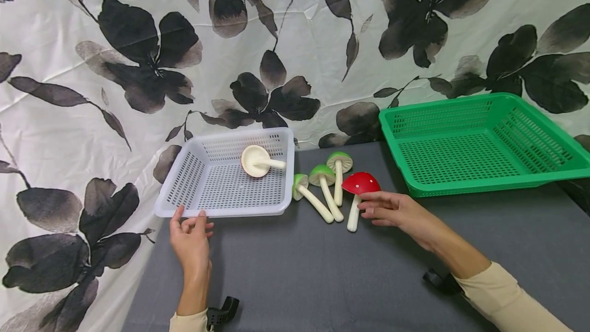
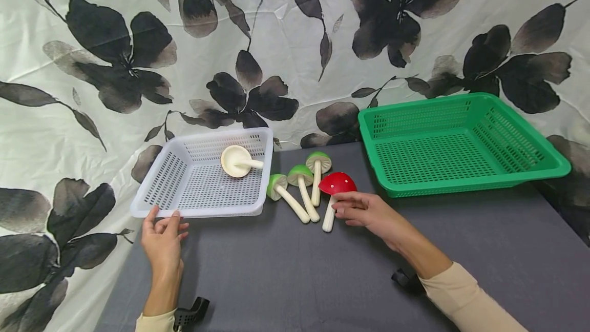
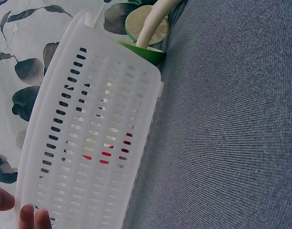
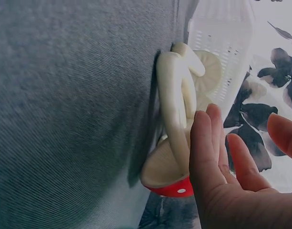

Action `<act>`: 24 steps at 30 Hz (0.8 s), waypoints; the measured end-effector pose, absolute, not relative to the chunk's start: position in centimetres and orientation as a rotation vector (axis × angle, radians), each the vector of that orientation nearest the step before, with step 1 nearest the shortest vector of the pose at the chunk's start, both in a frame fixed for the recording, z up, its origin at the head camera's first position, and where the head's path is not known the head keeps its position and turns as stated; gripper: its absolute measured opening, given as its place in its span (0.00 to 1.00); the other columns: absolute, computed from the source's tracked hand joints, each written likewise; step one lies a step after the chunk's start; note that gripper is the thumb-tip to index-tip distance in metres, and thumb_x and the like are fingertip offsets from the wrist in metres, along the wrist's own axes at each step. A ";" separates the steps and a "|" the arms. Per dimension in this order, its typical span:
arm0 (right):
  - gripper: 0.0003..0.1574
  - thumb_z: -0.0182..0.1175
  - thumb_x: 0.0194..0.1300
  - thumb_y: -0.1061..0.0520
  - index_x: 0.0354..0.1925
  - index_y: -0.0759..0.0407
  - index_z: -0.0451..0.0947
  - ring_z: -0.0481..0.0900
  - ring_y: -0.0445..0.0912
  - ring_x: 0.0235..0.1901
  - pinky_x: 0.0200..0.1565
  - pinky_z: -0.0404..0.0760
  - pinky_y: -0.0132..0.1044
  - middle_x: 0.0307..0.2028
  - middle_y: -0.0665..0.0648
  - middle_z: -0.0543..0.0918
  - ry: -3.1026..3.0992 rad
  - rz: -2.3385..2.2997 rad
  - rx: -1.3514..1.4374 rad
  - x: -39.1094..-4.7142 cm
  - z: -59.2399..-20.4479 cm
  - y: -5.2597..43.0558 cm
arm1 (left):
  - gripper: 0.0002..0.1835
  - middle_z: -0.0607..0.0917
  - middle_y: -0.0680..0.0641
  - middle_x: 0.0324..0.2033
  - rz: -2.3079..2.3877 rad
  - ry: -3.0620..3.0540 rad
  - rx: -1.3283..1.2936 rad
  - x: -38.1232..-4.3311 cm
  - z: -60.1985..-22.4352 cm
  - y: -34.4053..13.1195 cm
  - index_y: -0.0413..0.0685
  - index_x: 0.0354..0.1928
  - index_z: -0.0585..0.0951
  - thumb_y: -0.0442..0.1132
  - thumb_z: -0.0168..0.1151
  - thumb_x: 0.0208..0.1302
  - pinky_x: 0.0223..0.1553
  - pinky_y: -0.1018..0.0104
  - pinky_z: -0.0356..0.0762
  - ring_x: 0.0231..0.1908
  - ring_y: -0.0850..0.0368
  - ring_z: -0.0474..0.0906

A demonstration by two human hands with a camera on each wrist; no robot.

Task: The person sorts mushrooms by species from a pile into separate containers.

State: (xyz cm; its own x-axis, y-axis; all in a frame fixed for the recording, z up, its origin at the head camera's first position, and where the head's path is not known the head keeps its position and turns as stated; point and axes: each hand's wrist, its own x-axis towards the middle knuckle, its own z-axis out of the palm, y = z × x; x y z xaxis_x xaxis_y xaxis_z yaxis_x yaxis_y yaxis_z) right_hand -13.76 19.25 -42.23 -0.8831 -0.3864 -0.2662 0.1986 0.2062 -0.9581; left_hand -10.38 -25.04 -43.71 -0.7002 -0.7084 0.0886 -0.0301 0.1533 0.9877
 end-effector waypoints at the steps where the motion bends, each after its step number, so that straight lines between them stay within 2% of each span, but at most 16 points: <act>1: 0.41 0.67 0.69 0.50 0.73 0.63 0.65 0.80 0.60 0.61 0.59 0.81 0.46 0.66 0.66 0.76 2.026 -1.726 -0.183 -13.7 -42.4 19.3 | 0.34 0.81 0.49 0.34 -1.592 -1.882 0.700 -10.4 -43.7 -25.1 0.50 0.74 0.64 0.42 0.65 0.70 0.28 0.73 0.81 0.29 0.64 0.84; 7: 0.40 0.64 0.71 0.53 0.73 0.66 0.63 0.78 0.60 0.62 0.59 0.81 0.44 0.68 0.69 0.72 2.006 -1.744 -0.234 -13.5 -43.4 19.2 | 0.34 0.81 0.48 0.35 -1.574 -1.892 0.707 -10.4 -43.9 -25.1 0.50 0.75 0.63 0.43 0.65 0.71 0.28 0.73 0.81 0.29 0.63 0.84; 14: 0.39 0.62 0.73 0.53 0.73 0.68 0.62 0.77 0.61 0.62 0.60 0.80 0.48 0.71 0.70 0.68 2.022 -1.726 -0.254 -13.5 -43.7 19.0 | 0.34 0.82 0.47 0.36 -1.573 -1.887 0.711 -10.5 -43.8 -25.0 0.50 0.75 0.64 0.43 0.65 0.71 0.28 0.72 0.81 0.29 0.63 0.84; 24: 0.39 0.62 0.72 0.53 0.75 0.63 0.63 0.76 0.60 0.63 0.60 0.79 0.52 0.73 0.68 0.63 2.064 -1.650 -0.257 -13.6 -43.6 18.7 | 0.35 0.81 0.47 0.36 -1.571 -1.904 0.717 -10.4 -43.8 -25.0 0.51 0.75 0.63 0.43 0.65 0.71 0.29 0.73 0.80 0.29 0.64 0.83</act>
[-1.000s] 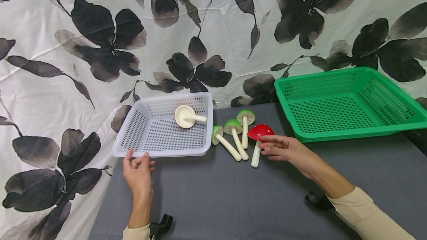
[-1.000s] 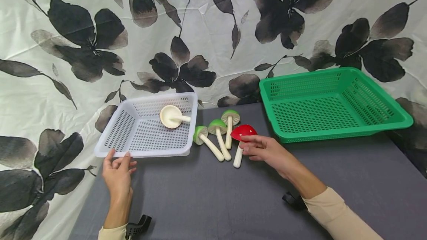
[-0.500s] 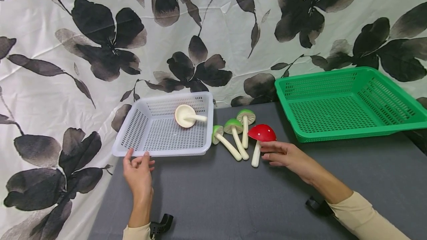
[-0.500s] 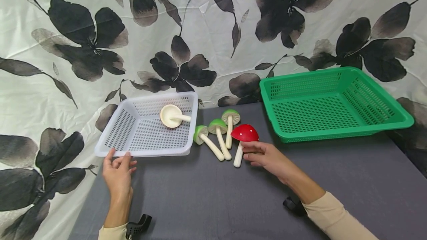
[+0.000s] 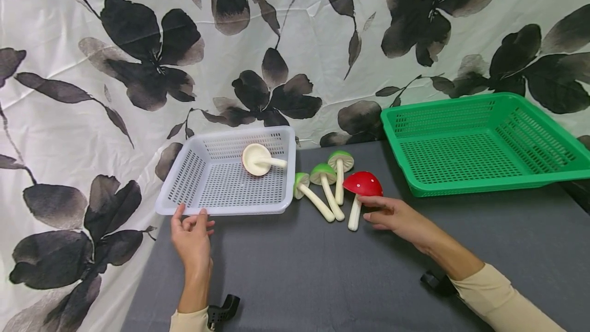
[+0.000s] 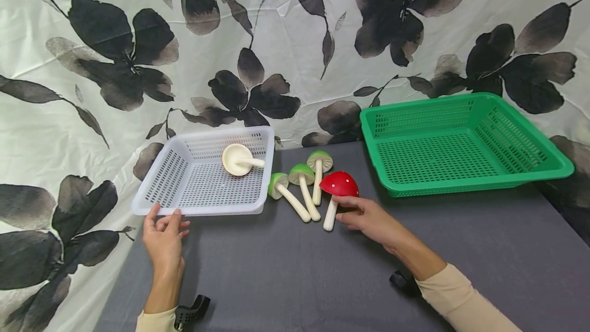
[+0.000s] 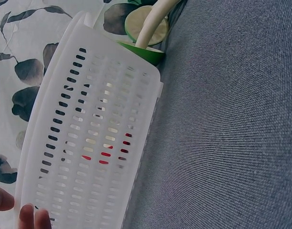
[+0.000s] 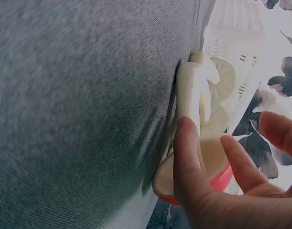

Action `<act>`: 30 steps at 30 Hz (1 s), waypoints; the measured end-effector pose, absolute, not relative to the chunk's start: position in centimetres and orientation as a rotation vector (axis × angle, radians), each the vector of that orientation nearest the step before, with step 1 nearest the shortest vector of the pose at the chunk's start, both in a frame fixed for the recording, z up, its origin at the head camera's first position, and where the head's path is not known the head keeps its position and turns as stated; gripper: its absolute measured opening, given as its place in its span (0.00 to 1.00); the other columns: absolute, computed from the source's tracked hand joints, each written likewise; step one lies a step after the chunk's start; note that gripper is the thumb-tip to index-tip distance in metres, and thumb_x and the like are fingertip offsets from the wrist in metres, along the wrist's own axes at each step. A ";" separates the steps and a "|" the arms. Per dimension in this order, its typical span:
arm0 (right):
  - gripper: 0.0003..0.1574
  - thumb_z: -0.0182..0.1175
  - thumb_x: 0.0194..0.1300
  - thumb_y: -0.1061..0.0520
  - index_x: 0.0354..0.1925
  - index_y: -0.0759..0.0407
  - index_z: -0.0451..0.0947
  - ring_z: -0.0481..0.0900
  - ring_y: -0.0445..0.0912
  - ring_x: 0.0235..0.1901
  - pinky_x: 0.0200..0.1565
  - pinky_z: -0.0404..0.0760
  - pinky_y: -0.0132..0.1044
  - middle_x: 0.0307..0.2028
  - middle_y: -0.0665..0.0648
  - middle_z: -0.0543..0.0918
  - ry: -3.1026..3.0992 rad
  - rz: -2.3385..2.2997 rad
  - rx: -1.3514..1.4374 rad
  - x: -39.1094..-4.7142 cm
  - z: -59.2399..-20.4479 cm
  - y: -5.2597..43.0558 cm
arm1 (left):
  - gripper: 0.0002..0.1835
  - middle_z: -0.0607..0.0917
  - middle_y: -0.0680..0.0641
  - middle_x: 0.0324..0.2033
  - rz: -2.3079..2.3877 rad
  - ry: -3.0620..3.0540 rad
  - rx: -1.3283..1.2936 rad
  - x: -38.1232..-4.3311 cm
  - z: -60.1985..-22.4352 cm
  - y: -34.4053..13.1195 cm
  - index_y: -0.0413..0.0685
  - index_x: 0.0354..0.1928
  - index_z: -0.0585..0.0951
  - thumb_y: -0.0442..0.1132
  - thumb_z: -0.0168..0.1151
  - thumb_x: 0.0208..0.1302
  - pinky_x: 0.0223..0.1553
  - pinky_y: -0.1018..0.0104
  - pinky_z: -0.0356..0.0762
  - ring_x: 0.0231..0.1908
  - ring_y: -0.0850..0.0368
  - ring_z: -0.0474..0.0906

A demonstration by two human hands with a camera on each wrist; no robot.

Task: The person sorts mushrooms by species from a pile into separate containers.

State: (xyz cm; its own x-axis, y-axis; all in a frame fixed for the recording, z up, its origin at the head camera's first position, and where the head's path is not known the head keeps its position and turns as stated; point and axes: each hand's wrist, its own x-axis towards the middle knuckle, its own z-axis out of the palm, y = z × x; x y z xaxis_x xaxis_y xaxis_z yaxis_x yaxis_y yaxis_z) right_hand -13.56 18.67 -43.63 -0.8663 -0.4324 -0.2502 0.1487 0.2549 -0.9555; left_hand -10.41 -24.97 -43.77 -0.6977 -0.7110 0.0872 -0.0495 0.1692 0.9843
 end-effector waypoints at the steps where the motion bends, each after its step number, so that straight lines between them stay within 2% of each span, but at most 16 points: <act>1: 0.40 0.62 0.72 0.52 0.75 0.62 0.63 0.76 0.60 0.63 0.60 0.79 0.52 0.74 0.68 0.63 2.069 -1.637 -0.259 -13.6 -43.7 18.6 | 0.35 0.81 0.46 0.36 -1.571 -1.904 0.717 -10.4 -43.8 -25.0 0.52 0.75 0.63 0.43 0.65 0.71 0.29 0.73 0.80 0.29 0.64 0.83; 7: 0.41 0.63 0.72 0.51 0.76 0.58 0.62 0.73 0.56 0.62 0.59 0.80 0.50 0.74 0.68 0.61 2.086 -1.571 -0.259 -13.9 -44.0 18.3 | 0.35 0.81 0.46 0.36 -1.570 -1.910 0.717 -10.4 -43.9 -25.1 0.52 0.76 0.62 0.43 0.64 0.71 0.29 0.73 0.81 0.29 0.64 0.83; 15: 0.40 0.63 0.72 0.53 0.75 0.63 0.62 0.73 0.60 0.63 0.59 0.81 0.48 0.74 0.68 0.61 2.107 -1.619 -0.245 -14.3 -44.2 18.0 | 0.35 0.81 0.47 0.36 -1.576 -1.900 0.707 -10.4 -43.8 -24.9 0.52 0.75 0.63 0.44 0.65 0.71 0.29 0.73 0.80 0.29 0.63 0.84; 19: 0.39 0.63 0.71 0.53 0.73 0.64 0.64 0.77 0.55 0.60 0.59 0.81 0.44 0.72 0.67 0.65 2.154 -1.672 -0.215 -14.3 -44.2 18.1 | 0.35 0.81 0.48 0.34 -1.590 -1.880 0.680 -10.4 -43.9 -25.0 0.52 0.75 0.63 0.43 0.65 0.71 0.28 0.73 0.80 0.29 0.63 0.84; 23: 0.37 0.64 0.71 0.52 0.71 0.63 0.67 0.79 0.52 0.55 0.54 0.80 0.39 0.67 0.66 0.72 2.264 -1.638 -0.174 -14.4 -44.2 18.2 | 0.34 0.82 0.48 0.33 -1.586 -1.870 0.668 -10.3 -44.0 -25.0 0.53 0.75 0.64 0.42 0.65 0.71 0.27 0.73 0.80 0.28 0.63 0.84; 30: 0.35 0.65 0.70 0.54 0.70 0.63 0.68 0.78 0.54 0.54 0.48 0.80 0.37 0.63 0.68 0.74 2.285 -1.652 -0.124 -14.7 -44.1 18.2 | 0.34 0.82 0.38 0.39 -1.569 -1.890 0.672 -10.3 -44.1 -25.0 0.54 0.75 0.64 0.43 0.64 0.71 0.28 0.72 0.80 0.29 0.62 0.84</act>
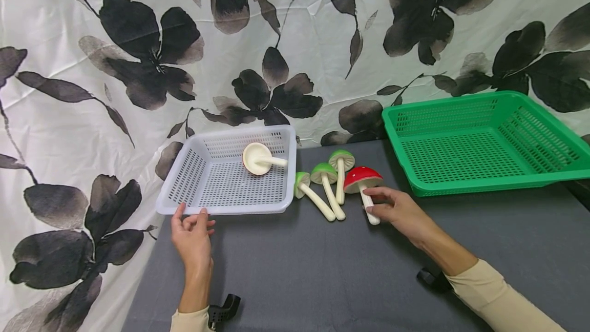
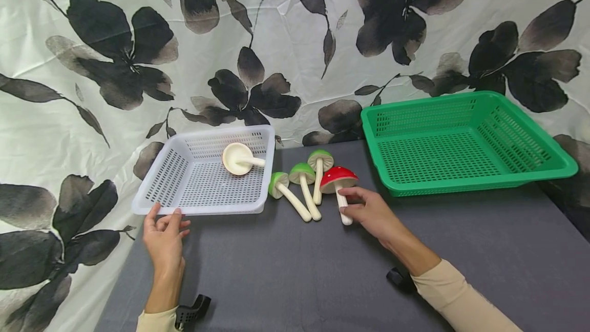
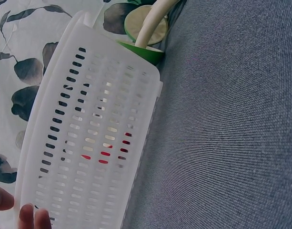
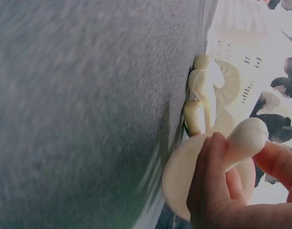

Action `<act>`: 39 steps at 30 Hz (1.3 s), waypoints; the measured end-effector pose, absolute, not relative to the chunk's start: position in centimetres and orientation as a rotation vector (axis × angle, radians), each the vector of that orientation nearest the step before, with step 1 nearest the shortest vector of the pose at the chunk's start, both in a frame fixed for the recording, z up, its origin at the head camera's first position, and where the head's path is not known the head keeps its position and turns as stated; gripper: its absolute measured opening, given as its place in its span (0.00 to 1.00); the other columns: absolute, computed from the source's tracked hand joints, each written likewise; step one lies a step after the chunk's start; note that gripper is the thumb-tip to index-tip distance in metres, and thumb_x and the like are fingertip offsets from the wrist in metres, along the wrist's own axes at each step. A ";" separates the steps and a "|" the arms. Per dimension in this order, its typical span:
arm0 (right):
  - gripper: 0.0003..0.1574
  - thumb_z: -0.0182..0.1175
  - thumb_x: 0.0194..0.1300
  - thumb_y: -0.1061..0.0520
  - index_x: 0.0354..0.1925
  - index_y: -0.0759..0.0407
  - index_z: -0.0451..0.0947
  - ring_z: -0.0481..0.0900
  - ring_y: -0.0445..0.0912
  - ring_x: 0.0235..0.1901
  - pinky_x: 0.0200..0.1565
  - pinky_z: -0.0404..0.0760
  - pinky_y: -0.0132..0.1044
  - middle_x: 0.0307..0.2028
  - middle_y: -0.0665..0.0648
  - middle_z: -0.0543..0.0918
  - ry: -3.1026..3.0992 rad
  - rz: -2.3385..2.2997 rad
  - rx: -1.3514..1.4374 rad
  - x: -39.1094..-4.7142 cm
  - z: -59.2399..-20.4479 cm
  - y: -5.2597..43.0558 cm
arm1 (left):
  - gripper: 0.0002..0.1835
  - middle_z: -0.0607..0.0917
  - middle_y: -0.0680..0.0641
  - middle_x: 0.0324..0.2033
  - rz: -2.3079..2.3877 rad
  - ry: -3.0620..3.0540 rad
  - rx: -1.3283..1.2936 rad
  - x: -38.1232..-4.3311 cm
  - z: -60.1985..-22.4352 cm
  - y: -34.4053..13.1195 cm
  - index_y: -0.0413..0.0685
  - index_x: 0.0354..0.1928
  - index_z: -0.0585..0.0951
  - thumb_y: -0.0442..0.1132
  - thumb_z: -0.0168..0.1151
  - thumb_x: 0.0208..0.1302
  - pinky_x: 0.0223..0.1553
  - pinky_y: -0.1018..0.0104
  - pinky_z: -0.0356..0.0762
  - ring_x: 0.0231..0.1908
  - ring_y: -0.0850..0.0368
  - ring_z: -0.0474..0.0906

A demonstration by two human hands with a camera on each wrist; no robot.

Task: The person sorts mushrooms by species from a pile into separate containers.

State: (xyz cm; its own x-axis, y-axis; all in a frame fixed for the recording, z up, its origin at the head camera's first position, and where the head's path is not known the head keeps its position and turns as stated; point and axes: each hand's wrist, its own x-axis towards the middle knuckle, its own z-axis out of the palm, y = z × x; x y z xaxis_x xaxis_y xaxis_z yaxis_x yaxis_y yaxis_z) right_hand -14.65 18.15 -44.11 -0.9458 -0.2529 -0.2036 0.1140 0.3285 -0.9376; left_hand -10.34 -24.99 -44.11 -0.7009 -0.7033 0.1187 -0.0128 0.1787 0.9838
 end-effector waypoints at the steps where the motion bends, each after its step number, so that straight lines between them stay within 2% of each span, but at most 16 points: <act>1: 0.36 0.65 0.70 0.54 0.70 0.63 0.67 0.77 0.53 0.54 0.48 0.80 0.37 0.63 0.68 0.74 2.267 -1.669 -0.112 -14.7 -44.1 18.2 | 0.34 0.82 0.37 0.39 -1.570 -1.890 0.673 -10.3 -44.1 -25.0 0.54 0.75 0.64 0.43 0.64 0.71 0.28 0.72 0.80 0.29 0.62 0.84; 5: 0.43 0.66 0.69 0.53 0.74 0.62 0.61 0.78 0.47 0.53 0.47 0.81 0.35 0.65 0.68 0.72 2.160 -1.768 -0.061 -14.8 -44.1 18.2 | 0.34 0.82 0.37 0.39 -1.582 -1.894 0.671 -10.3 -44.0 -25.1 0.54 0.75 0.63 0.43 0.65 0.71 0.28 0.72 0.80 0.29 0.63 0.84; 11: 0.50 0.66 0.70 0.53 0.79 0.61 0.51 0.82 0.40 0.50 0.47 0.81 0.33 0.67 0.69 0.69 2.004 -1.869 -0.014 -15.0 -43.9 18.2 | 0.35 0.81 0.45 0.35 -1.594 -1.885 0.669 -10.3 -43.9 -25.1 0.55 0.75 0.63 0.43 0.65 0.71 0.28 0.72 0.80 0.29 0.62 0.84; 16: 0.48 0.66 0.70 0.53 0.78 0.61 0.53 0.82 0.38 0.51 0.48 0.81 0.31 0.69 0.68 0.67 1.935 -1.907 -0.016 -15.0 -43.7 18.1 | 0.34 0.81 0.48 0.33 -1.601 -1.872 0.675 -10.3 -43.9 -25.1 0.54 0.75 0.64 0.43 0.65 0.71 0.28 0.72 0.80 0.29 0.62 0.84; 24: 0.48 0.63 0.72 0.55 0.78 0.66 0.50 0.82 0.41 0.57 0.54 0.80 0.30 0.73 0.69 0.63 1.804 -2.009 -0.066 -15.1 -42.6 17.8 | 0.35 0.81 0.44 0.36 -1.604 -1.881 0.685 -10.4 -44.1 -25.2 0.56 0.76 0.63 0.43 0.64 0.71 0.28 0.71 0.80 0.29 0.62 0.84; 32: 0.47 0.65 0.71 0.55 0.78 0.62 0.53 0.81 0.44 0.60 0.53 0.81 0.31 0.73 0.65 0.63 1.789 -2.040 -0.058 -15.5 -41.7 17.6 | 0.34 0.81 0.47 0.35 -1.586 -1.883 0.694 -10.4 -44.1 -25.1 0.55 0.75 0.63 0.43 0.64 0.71 0.28 0.72 0.80 0.29 0.62 0.84; 39: 0.45 0.64 0.72 0.56 0.78 0.61 0.55 0.80 0.36 0.55 0.52 0.81 0.31 0.74 0.63 0.62 1.797 -2.048 -0.063 -15.8 -41.2 17.6 | 0.34 0.81 0.47 0.35 -1.578 -1.883 0.687 -10.4 -44.0 -24.9 0.53 0.75 0.63 0.43 0.65 0.71 0.29 0.71 0.80 0.30 0.60 0.84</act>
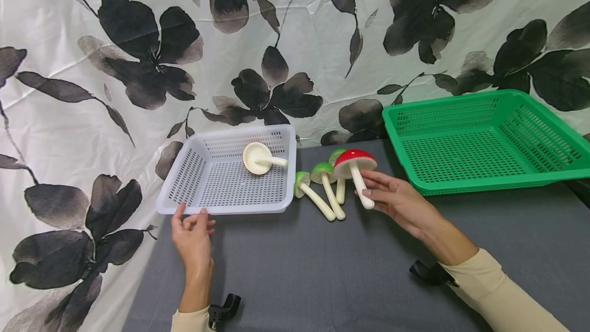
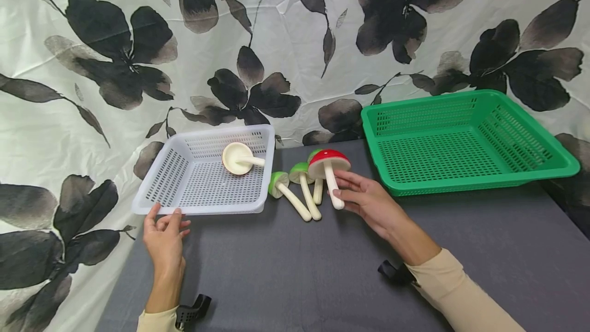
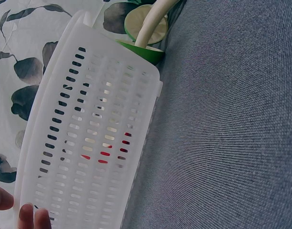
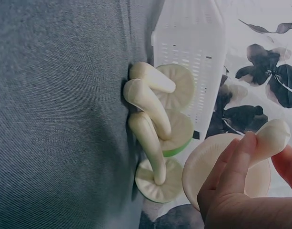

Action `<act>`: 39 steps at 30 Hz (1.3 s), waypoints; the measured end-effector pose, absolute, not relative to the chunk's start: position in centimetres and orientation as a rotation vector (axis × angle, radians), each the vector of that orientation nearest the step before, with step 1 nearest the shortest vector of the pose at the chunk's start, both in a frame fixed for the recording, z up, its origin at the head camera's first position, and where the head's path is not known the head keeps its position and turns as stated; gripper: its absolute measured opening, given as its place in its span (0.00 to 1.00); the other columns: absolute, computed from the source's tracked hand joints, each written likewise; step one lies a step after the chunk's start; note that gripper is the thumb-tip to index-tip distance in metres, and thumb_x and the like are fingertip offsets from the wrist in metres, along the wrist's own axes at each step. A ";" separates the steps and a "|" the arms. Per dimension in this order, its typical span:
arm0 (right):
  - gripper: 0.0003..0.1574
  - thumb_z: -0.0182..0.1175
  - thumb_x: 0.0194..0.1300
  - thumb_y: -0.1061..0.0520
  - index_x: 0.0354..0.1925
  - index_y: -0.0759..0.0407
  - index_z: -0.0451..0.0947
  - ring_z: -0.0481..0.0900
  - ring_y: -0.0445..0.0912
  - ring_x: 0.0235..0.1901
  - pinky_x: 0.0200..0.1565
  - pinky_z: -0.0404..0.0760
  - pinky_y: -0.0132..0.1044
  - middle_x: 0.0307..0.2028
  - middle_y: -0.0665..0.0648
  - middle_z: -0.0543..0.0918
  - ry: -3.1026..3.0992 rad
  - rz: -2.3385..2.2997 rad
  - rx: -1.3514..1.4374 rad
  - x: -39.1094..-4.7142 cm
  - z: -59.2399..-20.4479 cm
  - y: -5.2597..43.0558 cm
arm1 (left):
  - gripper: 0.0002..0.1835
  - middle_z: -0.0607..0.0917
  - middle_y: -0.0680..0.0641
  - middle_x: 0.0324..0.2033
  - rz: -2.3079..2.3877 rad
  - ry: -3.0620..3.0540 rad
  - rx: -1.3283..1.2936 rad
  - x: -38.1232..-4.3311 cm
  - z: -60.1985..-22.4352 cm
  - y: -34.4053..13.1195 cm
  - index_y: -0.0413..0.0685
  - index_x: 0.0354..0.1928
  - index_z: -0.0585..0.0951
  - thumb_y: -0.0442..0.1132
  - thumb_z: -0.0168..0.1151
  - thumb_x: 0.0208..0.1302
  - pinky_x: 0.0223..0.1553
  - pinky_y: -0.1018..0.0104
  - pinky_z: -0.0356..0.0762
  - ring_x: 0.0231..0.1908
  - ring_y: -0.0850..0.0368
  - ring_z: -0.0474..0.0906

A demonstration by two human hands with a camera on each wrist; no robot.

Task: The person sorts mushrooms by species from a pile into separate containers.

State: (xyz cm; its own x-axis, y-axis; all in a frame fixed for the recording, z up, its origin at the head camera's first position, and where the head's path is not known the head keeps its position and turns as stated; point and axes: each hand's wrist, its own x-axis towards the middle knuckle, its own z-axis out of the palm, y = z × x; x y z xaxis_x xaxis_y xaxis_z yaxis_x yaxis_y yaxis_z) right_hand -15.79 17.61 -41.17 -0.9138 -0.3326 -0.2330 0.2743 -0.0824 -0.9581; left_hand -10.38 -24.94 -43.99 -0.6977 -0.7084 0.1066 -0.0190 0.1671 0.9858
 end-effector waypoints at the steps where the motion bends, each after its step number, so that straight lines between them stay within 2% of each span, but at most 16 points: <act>1: 0.45 0.64 0.71 0.56 0.78 0.61 0.55 0.80 0.36 0.54 0.52 0.82 0.31 0.74 0.63 0.62 1.799 -2.051 -0.065 -15.8 -41.1 17.6 | 0.34 0.81 0.47 0.35 -1.581 -1.880 0.684 -10.4 -44.0 -24.9 0.53 0.75 0.63 0.43 0.65 0.71 0.29 0.71 0.80 0.30 0.60 0.84; 17: 0.46 0.65 0.71 0.55 0.79 0.58 0.54 0.76 0.38 0.59 0.53 0.81 0.33 0.76 0.59 0.61 1.817 -2.040 -0.137 -16.4 -40.4 17.2 | 0.35 0.81 0.42 0.37 -1.586 -1.903 0.689 -10.4 -43.9 -25.0 0.55 0.76 0.61 0.43 0.63 0.72 0.30 0.71 0.81 0.30 0.61 0.84; 24: 0.47 0.66 0.70 0.56 0.79 0.57 0.55 0.77 0.37 0.60 0.54 0.81 0.34 0.76 0.60 0.62 1.810 -2.044 -0.138 -16.7 -40.2 16.9 | 0.34 0.80 0.46 0.34 -1.589 -1.887 0.677 -10.4 -43.9 -25.0 0.54 0.75 0.63 0.43 0.64 0.71 0.30 0.71 0.81 0.30 0.61 0.84; 39: 0.45 0.64 0.71 0.56 0.78 0.55 0.56 0.76 0.39 0.60 0.54 0.81 0.33 0.75 0.59 0.63 1.802 -2.054 -0.129 -17.1 -39.4 16.1 | 0.35 0.80 0.46 0.35 -1.599 -1.883 0.696 -10.4 -43.9 -25.0 0.51 0.76 0.62 0.42 0.64 0.71 0.29 0.71 0.81 0.28 0.62 0.84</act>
